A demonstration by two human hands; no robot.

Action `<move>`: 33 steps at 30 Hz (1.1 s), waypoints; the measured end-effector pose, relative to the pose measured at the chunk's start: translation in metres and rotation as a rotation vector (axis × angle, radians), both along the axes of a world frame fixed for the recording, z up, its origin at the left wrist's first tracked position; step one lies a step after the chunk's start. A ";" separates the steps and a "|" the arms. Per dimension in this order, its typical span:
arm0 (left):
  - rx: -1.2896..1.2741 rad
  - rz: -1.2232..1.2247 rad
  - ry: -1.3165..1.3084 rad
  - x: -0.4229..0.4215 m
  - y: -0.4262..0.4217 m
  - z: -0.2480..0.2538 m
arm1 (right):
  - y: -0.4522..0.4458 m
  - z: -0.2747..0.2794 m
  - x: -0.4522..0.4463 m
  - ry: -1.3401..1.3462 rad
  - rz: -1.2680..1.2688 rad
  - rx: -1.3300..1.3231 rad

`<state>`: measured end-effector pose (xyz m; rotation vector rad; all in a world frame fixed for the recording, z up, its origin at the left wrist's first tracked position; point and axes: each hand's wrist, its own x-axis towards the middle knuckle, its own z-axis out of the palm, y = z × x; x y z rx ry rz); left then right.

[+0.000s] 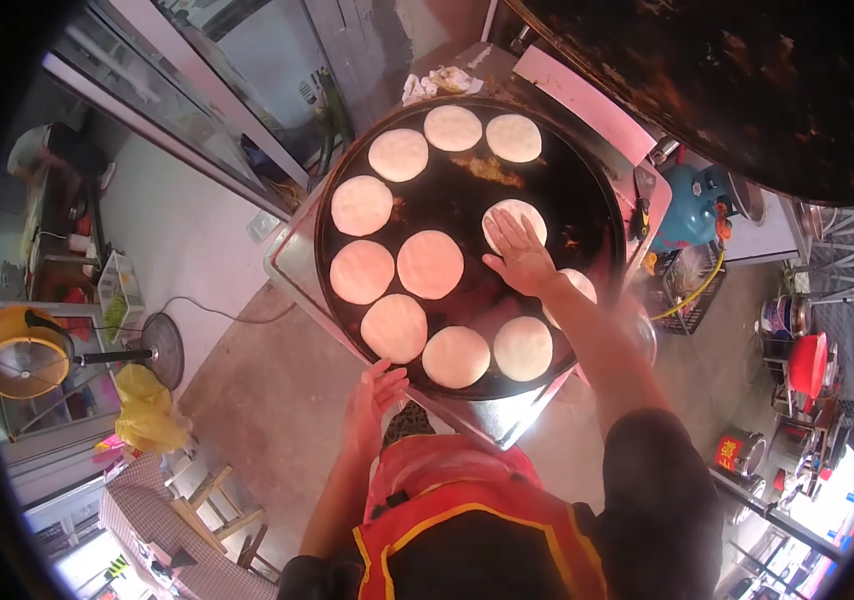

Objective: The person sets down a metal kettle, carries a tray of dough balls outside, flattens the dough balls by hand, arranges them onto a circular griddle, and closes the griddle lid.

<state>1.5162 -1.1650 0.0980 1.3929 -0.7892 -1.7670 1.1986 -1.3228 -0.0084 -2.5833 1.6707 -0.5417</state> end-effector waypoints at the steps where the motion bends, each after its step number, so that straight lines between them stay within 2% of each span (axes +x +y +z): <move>1: 0.000 0.001 0.000 -0.001 0.000 0.000 | 0.000 0.003 0.001 -0.015 -0.011 0.001; 7: 0.044 0.023 -0.016 0.003 0.007 -0.006 | 0.003 0.004 -0.012 -0.008 -0.044 0.035; 12: 0.083 0.065 -0.044 -0.004 0.016 -0.007 | -0.036 -0.023 -0.057 -0.010 -0.264 -0.040; 19: 0.052 0.138 -0.106 -0.003 0.039 -0.004 | -0.080 -0.021 -0.081 0.034 -0.430 0.003; 24: 0.034 0.271 -0.128 0.001 0.084 0.001 | -0.090 -0.012 -0.082 -0.006 -0.551 0.335; 26: 0.032 0.281 -0.113 0.000 0.091 -0.004 | -0.087 0.001 -0.081 -0.058 -0.599 0.139; 29: 0.035 0.295 -0.091 0.005 0.106 -0.007 | -0.064 0.036 -0.049 -0.157 -0.331 -0.052; 30: 0.037 0.299 -0.084 0.014 0.115 -0.006 | -0.039 0.051 -0.023 -0.354 -0.163 -0.155; 32: 0.014 0.398 -0.094 0.005 0.158 -0.002 | 0.009 0.097 0.066 -0.534 0.224 -0.045; 33: 0.002 0.447 -0.100 0.003 0.174 0.002 | 0.069 0.105 0.078 -0.597 0.320 0.083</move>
